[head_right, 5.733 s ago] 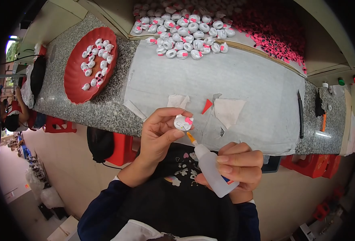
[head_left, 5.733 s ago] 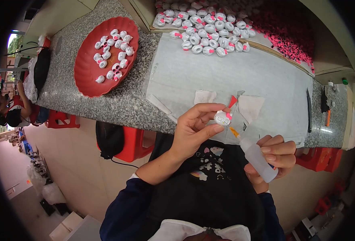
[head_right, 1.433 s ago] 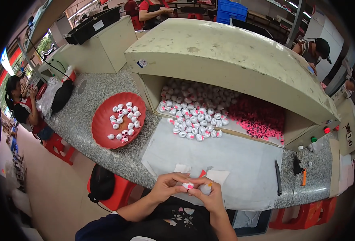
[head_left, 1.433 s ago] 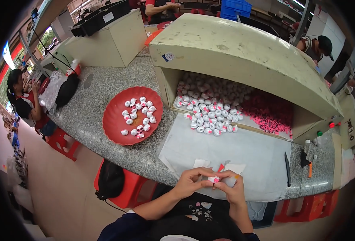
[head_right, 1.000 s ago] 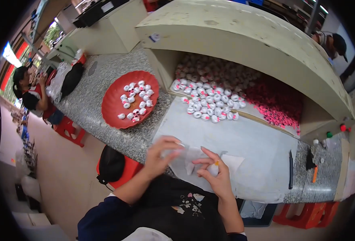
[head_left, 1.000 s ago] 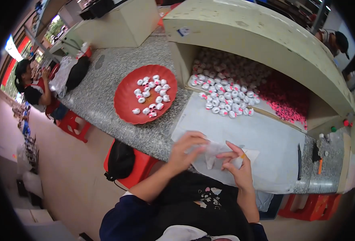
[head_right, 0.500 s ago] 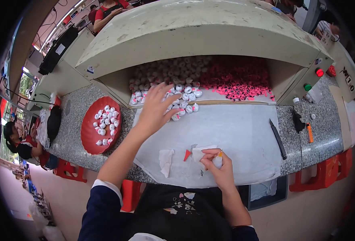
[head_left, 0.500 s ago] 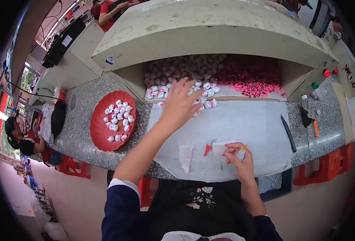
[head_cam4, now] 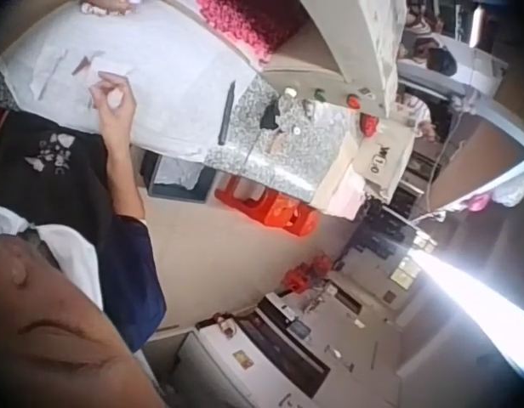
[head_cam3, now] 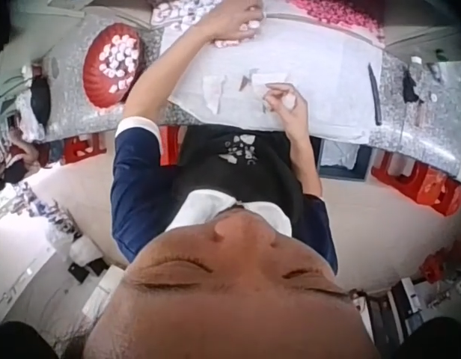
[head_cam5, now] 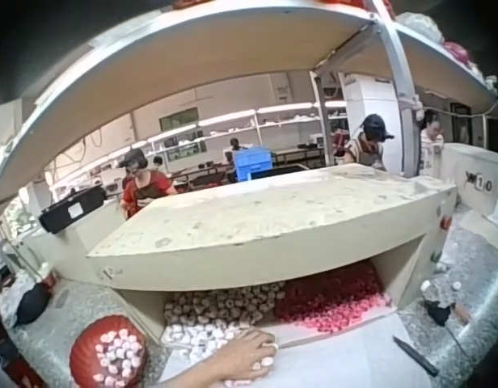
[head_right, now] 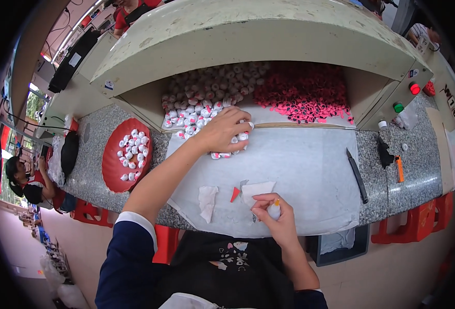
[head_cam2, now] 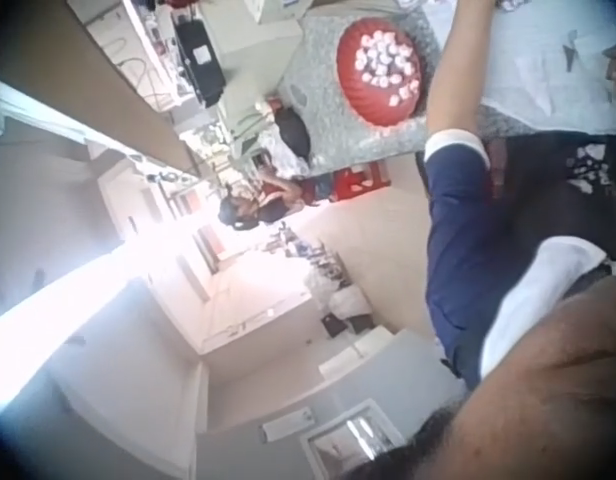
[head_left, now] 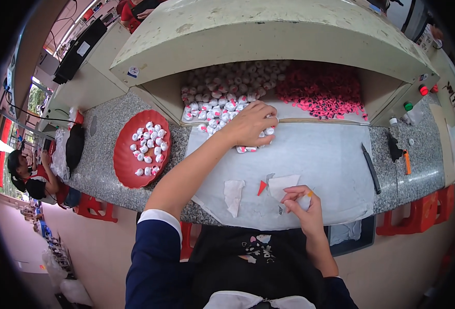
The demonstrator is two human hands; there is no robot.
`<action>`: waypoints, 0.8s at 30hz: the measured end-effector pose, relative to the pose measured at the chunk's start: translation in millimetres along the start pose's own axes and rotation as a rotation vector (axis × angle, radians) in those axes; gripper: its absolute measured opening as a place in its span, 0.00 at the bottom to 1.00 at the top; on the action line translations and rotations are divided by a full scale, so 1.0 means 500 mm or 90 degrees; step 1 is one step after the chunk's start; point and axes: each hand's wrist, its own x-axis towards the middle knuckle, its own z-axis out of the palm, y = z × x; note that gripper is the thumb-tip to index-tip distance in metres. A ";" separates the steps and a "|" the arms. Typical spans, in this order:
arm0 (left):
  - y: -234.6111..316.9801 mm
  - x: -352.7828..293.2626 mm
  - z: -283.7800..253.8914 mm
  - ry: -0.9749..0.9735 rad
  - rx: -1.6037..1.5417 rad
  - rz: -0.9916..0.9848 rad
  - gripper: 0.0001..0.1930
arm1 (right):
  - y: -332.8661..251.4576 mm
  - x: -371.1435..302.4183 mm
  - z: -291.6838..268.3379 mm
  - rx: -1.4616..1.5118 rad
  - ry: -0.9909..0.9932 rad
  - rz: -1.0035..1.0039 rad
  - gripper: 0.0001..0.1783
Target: Applying glue to small white plastic toy heads and attaching pink bow accessories at a factory assembly workbench.
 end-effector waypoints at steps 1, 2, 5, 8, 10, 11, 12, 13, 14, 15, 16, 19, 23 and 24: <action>-0.001 -0.004 -0.001 -0.030 -0.012 0.017 0.11 | -0.001 -0.001 0.001 -0.001 -0.001 0.002 0.11; -0.001 -0.007 -0.002 -0.059 -0.023 0.034 0.11 | -0.002 -0.001 0.003 -0.006 -0.007 0.003 0.11; 0.007 -0.014 -0.007 -0.125 -0.061 0.011 0.11 | -0.006 -0.010 0.006 -0.014 -0.014 0.006 0.11; 0.022 -0.020 -0.012 -0.080 0.006 0.001 0.11 | -0.001 -0.012 0.007 -0.018 -0.005 0.013 0.12; 0.043 -0.025 -0.002 -0.045 0.038 -0.021 0.11 | -0.001 -0.014 0.012 -0.016 -0.003 0.018 0.12; 0.053 -0.022 0.007 -0.012 0.070 -0.040 0.10 | -0.002 -0.012 0.016 -0.023 0.000 0.006 0.11; 0.058 -0.017 0.022 -0.009 0.068 -0.043 0.10 | -0.006 -0.012 0.020 -0.030 0.002 -0.005 0.11; 0.061 -0.014 0.041 0.005 0.118 -0.093 0.09 | -0.006 -0.011 0.024 -0.034 -0.001 -0.003 0.11; 0.063 -0.011 0.058 0.018 0.168 -0.143 0.08 | -0.006 -0.010 0.027 -0.039 -0.007 -0.001 0.11; 0.070 -0.003 0.064 0.021 0.164 -0.145 0.08 | -0.007 -0.011 0.029 -0.044 -0.009 0.002 0.11; 0.076 0.004 0.068 0.038 0.209 -0.154 0.07 | -0.009 -0.012 0.032 -0.048 -0.009 0.005 0.11; 0.088 0.013 0.063 0.072 0.213 -0.177 0.07 | -0.012 -0.014 0.032 -0.041 -0.005 0.002 0.11; 0.073 0.003 0.084 0.049 0.236 -0.192 0.10 | -0.009 -0.018 0.041 -0.053 -0.016 -0.057 0.17; 0.076 0.001 0.077 0.051 0.234 -0.193 0.10 | -0.008 -0.018 0.044 -0.034 0.002 -0.112 0.19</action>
